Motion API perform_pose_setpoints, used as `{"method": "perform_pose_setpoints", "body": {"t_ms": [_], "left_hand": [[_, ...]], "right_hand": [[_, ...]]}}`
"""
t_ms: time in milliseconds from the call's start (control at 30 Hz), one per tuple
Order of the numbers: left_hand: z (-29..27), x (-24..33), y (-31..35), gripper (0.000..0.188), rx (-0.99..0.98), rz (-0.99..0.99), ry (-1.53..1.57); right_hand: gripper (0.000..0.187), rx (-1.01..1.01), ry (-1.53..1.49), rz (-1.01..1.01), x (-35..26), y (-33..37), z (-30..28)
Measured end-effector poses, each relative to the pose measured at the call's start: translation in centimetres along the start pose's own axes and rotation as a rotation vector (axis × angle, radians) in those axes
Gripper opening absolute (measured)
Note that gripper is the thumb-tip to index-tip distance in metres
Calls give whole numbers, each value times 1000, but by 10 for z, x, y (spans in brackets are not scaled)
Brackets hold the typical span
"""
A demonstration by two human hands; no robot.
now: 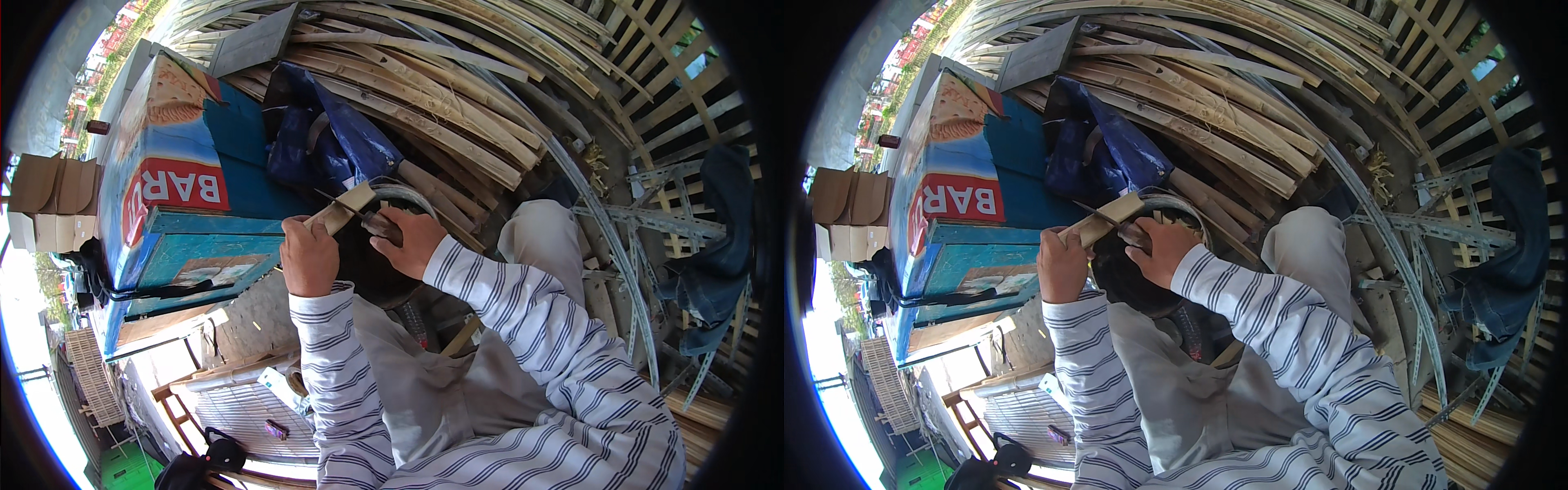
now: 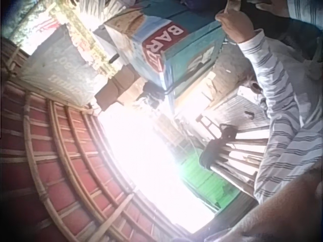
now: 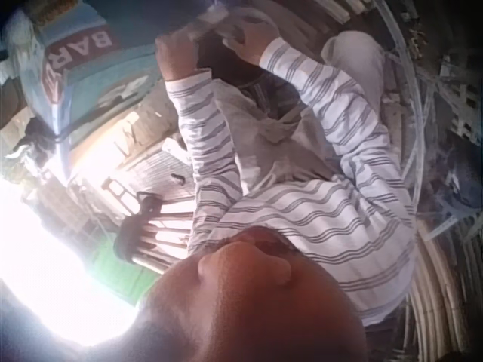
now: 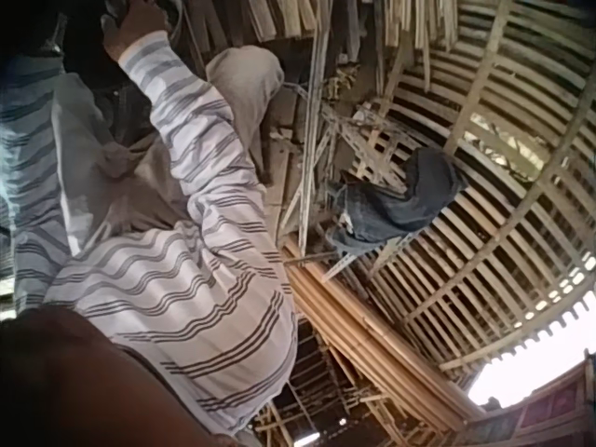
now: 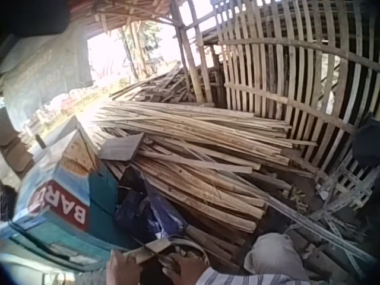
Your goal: The person uses a knife to shave and smooth thin strips of wood or bamboo, placing the finished strips into a bucket.
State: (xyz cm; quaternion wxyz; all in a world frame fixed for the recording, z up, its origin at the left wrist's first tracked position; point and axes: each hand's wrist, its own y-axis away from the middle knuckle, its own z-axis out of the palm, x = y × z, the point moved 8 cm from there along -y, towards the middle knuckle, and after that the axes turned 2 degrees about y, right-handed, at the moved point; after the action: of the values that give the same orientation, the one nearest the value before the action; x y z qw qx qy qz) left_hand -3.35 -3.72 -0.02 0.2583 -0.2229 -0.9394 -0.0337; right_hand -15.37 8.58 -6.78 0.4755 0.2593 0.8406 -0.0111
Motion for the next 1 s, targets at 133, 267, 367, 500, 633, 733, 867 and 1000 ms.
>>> {"method": "perform_pose_setpoints", "body": {"t_ms": [133,267,367,500,633,733,867,1000], "left_hand": [[-9,3,-7,23,-33,-124,-199],[-24,8,-12,28,-28,-156,-278],[-7,6,-22,28,43,14,-135],[-4,9,-13,26,3,81,-89],[-10,-6,-5,24,34,97,-62],[-4,-14,0,23,25,101,-30],[-4,-3,4,20,90,161,-54],[-5,-20,6,19,70,147,-4]], "right_hand": [[55,10,39,-9,17,-4,7],[50,4,1,-26,4,-3,22],[38,374,-232,-406,-18,12,-1],[32,300,-60,-293,-16,6,7],[29,333,-60,-286,-14,1,13],[30,390,-187,-434,-37,15,5],[29,308,-74,-240,-4,-4,19],[32,456,-206,-485,-43,15,-3]]}}
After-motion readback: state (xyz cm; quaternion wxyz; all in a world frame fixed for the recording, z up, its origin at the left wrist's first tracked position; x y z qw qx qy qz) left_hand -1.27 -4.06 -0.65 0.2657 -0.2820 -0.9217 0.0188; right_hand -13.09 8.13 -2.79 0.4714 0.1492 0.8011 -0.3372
